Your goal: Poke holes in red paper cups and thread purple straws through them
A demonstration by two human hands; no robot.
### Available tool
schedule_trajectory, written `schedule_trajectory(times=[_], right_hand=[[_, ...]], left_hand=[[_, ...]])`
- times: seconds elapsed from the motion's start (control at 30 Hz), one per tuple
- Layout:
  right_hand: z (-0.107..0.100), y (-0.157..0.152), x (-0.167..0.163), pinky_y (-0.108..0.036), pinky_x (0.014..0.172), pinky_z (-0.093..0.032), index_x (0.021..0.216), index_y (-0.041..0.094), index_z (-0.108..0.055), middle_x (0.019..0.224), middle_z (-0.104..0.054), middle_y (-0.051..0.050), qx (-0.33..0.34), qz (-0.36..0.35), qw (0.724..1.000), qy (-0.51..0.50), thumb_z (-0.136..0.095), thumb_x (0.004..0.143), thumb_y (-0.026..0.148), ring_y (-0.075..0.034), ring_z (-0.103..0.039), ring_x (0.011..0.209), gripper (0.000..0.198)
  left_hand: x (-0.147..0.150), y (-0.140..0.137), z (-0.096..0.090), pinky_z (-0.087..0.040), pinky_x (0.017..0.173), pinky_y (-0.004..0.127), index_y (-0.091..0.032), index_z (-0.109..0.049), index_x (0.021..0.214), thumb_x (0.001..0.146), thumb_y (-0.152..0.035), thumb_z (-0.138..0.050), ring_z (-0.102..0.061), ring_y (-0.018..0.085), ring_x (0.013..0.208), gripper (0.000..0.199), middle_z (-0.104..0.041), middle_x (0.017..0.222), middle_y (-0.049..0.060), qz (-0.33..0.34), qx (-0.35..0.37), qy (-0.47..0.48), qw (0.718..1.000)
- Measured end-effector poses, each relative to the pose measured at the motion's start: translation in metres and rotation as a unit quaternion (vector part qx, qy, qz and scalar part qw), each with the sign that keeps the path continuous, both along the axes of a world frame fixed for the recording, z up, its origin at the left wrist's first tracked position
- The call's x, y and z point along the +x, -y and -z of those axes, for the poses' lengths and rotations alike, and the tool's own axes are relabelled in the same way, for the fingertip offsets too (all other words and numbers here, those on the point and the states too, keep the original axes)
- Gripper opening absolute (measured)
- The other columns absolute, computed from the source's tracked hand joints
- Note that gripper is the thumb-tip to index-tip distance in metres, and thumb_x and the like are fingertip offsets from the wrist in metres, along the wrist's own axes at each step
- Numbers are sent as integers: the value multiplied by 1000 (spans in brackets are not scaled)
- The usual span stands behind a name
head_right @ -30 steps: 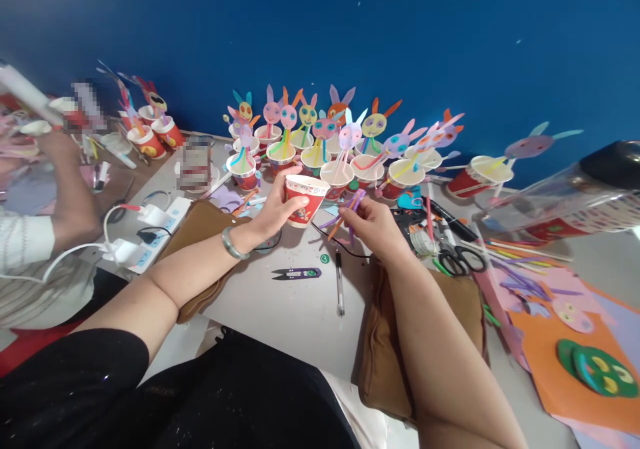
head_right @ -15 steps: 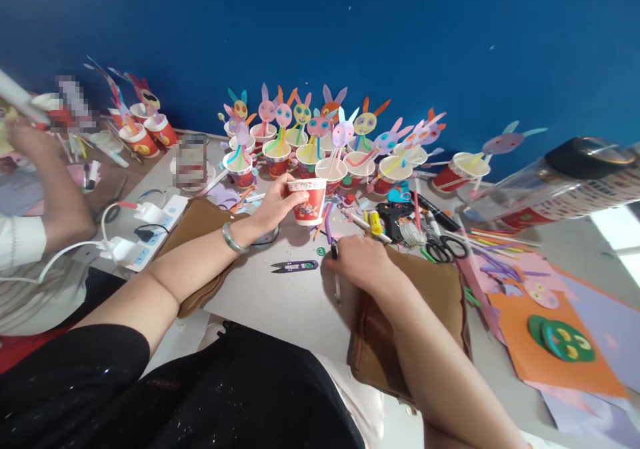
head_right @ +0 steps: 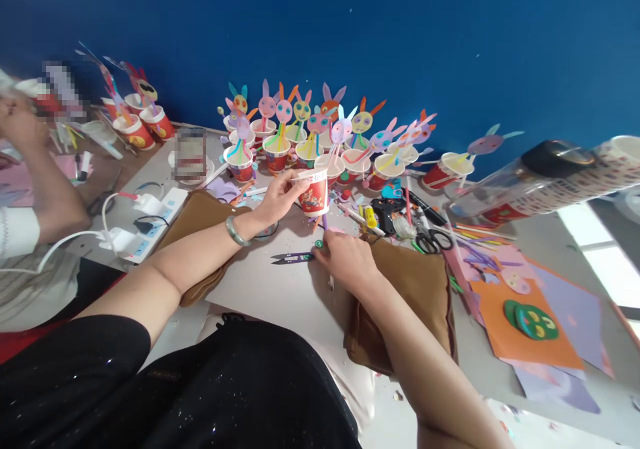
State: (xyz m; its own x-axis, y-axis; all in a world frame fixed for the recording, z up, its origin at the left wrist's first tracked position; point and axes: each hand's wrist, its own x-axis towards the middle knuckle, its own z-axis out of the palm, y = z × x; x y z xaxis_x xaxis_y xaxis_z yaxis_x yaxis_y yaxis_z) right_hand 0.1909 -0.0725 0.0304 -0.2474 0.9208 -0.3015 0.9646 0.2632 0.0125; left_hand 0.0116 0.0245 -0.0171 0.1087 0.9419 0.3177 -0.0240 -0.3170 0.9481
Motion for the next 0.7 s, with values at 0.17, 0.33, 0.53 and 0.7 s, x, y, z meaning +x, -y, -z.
schedule_trajectory(times=[0.17,0.33,0.53,0.7], right_hand=[[11,-2,-18,-33,85,-45,118,17,-69,118,-73,-13,-35,-207,976,-57,-65,90,13,-28,-67,111,29],[28,-1,-26,-36,90,-45,116,14,-66,112,-71,-14,-43,-252,966,-49,-56,90,7,-28,-65,106,29],[36,3,-9,-32,82,-45,105,18,-60,102,-71,-10,-28,-262,956,-125,-48,90,7,-23,-65,94,23],[39,-3,15,-29,67,-44,93,24,-52,84,-66,-3,144,-213,906,-335,-52,88,17,-17,-60,71,8]], left_hand=[[-5,-3,3,-46,118,45,-18,-68,98,92,-67,-63,-51,30,143,49,-56,146,18,1,58,-67,996],[-9,3,-6,-46,119,51,-18,-69,98,97,-59,-59,-54,32,140,42,-57,143,19,41,113,-108,987],[-8,14,-13,-34,128,57,-22,-71,95,98,-52,-60,-40,33,155,33,-43,160,16,21,186,-149,971],[-8,11,-11,-40,125,54,-19,-68,101,95,-45,-61,-47,32,151,27,-47,159,18,59,90,-89,990]])
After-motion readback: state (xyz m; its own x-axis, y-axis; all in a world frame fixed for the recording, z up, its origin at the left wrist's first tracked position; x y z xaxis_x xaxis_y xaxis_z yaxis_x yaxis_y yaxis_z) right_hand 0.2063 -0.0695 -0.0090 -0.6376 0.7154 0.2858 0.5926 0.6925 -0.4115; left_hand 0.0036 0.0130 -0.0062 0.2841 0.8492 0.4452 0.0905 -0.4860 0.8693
